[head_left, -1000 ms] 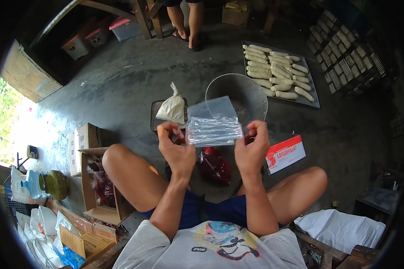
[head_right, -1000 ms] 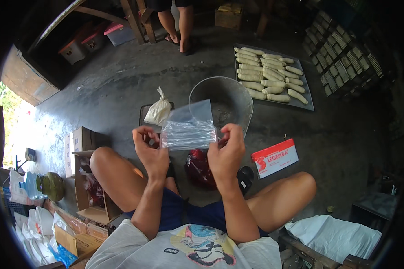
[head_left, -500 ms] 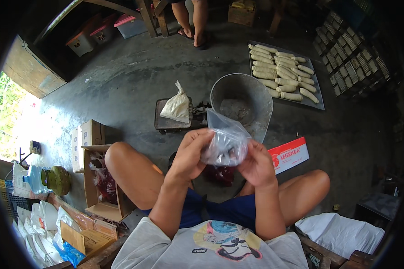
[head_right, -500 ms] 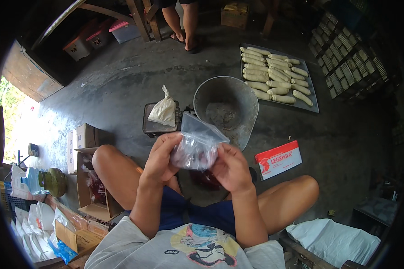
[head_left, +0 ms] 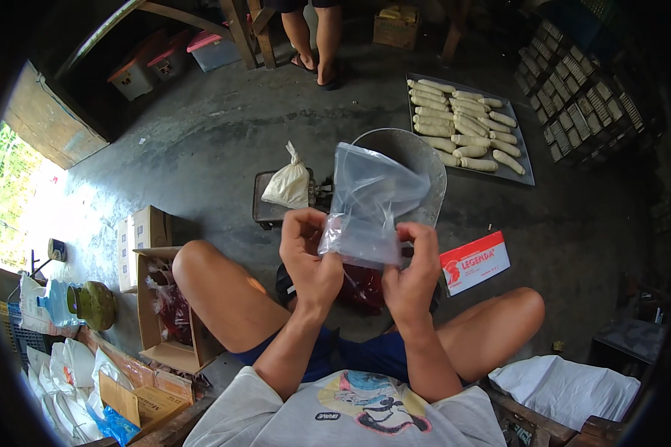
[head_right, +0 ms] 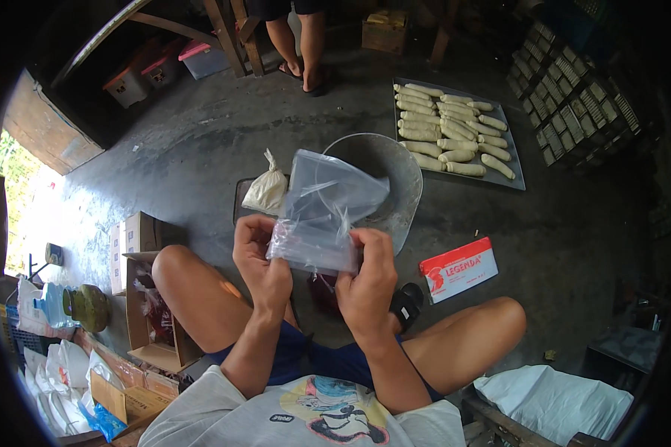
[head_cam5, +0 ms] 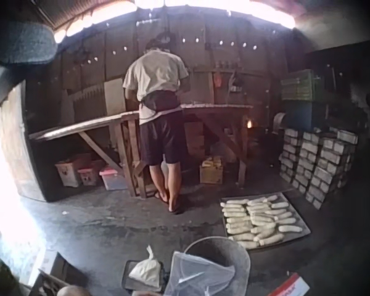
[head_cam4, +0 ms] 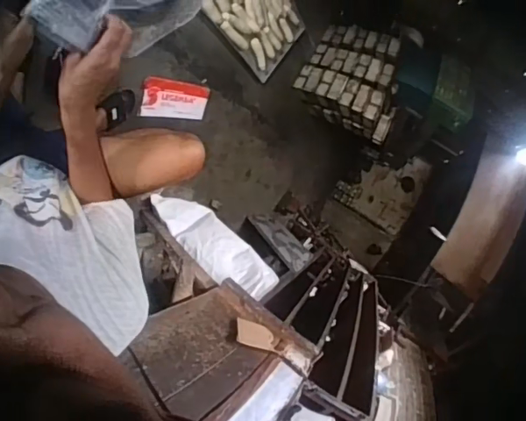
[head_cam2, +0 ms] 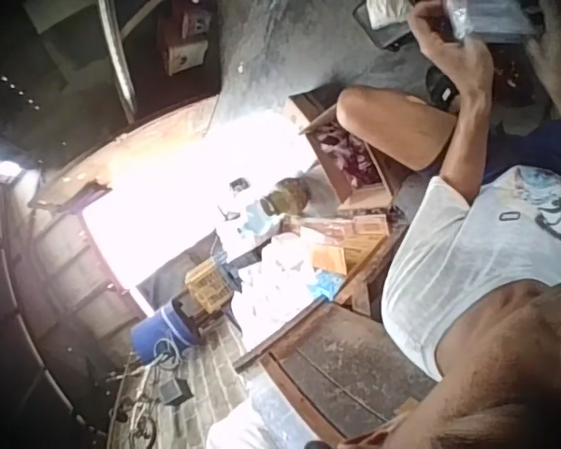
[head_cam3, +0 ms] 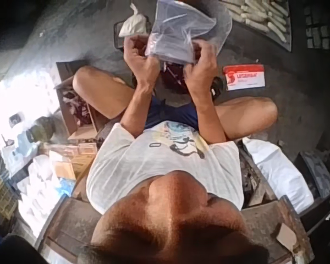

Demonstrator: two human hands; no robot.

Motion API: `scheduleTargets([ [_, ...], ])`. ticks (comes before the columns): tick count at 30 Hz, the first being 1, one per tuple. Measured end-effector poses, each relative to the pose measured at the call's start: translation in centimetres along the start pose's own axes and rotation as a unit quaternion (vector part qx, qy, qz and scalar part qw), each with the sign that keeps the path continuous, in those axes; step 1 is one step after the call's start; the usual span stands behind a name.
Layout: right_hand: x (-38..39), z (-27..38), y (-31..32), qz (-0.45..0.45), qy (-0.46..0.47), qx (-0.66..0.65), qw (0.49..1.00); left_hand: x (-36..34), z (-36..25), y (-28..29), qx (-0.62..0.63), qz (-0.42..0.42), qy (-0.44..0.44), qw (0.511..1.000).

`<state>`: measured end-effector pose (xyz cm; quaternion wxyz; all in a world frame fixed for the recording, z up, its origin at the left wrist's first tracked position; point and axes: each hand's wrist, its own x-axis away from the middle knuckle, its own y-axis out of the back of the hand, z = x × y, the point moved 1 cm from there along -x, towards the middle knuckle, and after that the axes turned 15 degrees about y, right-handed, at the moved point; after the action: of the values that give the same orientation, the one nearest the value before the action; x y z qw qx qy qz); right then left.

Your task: The person picks up plastic bags containing a red paste and places them into a larger clear plastic bag by hand. The person then twists the opening of the larger bag to close it.

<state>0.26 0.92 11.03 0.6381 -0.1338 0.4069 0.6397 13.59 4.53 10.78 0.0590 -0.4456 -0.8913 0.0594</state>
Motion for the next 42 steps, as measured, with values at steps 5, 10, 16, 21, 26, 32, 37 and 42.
scheduleTargets([
  [5, -1.0, -2.7, 0.0, -0.022, -0.066, 0.048, 0.996, -0.9, 0.5, 0.5, -0.211, -0.042, -0.109, 0.97],
  [10, -0.7, -2.6, -1.1, -0.024, -0.015, 0.058, 0.998, 0.6, -0.2, -1.2, -0.493, -0.065, -0.264, 0.826],
  [16, 3.4, -3.9, -2.7, -0.021, -0.15, -0.115, 0.982, 1.3, 1.1, -1.8, -0.324, 0.024, -0.136, 0.936],
  [21, 5.2, -6.9, 0.1, -0.18, -0.271, -0.515, 0.794, 0.4, -1.0, -1.3, -0.313, 0.22, -0.199, 0.902],
  [26, 6.8, -9.2, 1.8, -0.193, -0.329, -0.496, 0.78, -6.1, 4.1, -4.1, -0.244, 0.198, 0.194, 0.929],
  [32, 9.3, -12.2, 2.8, -0.282, -0.409, -0.495, 0.713, -8.6, 8.4, -10.0, -0.29, 0.313, 0.01, 0.904],
  [37, 11.5, -15.3, 0.6, -0.301, -0.414, -0.571, 0.642, -13.1, 12.8, -13.2, -0.408, 0.386, -0.024, 0.827],
  [42, 12.6, -18.4, -2.3, -0.275, -0.404, -0.604, 0.629, -18.6, 18.4, -14.2, -0.565, 0.428, -0.096, 0.699],
])
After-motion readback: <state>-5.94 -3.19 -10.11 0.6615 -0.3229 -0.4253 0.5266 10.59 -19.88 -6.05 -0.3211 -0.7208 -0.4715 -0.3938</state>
